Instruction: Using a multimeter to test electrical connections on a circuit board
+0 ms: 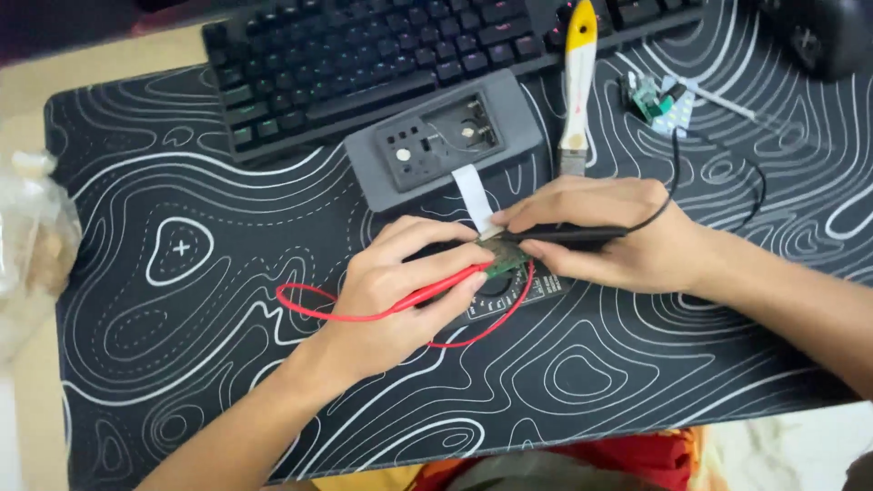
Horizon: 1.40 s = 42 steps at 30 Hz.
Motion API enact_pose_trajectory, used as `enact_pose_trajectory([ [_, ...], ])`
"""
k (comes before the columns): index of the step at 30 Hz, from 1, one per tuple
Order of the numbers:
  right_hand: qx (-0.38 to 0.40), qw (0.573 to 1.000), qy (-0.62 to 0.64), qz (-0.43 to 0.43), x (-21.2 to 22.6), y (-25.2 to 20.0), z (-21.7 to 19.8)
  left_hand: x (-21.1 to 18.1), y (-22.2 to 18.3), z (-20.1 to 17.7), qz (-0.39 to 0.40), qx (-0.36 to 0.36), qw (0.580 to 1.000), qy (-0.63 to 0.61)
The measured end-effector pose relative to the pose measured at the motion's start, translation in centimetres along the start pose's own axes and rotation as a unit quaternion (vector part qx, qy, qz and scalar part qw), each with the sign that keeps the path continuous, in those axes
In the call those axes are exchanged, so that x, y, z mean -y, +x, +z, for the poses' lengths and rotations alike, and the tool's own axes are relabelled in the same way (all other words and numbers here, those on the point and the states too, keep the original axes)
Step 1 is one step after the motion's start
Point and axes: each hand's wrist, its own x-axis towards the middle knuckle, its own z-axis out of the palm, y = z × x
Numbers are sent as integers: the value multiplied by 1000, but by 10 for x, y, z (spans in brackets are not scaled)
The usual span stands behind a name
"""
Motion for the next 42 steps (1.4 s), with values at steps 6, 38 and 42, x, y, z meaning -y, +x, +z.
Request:
enact_pose_trajectory([
  [6, -4, 999, 5, -33, -5, -3, -3, -10, 10, -3, -19, 11, 999, 23],
  [38, 47, 930, -361, 51, -16, -16, -34, -4, 5, -1, -3, -4, 1000, 8],
  [42, 53, 925, -371, 60, -13, -18, -32, -3, 5, -1, -10, 1, 1000, 6],
])
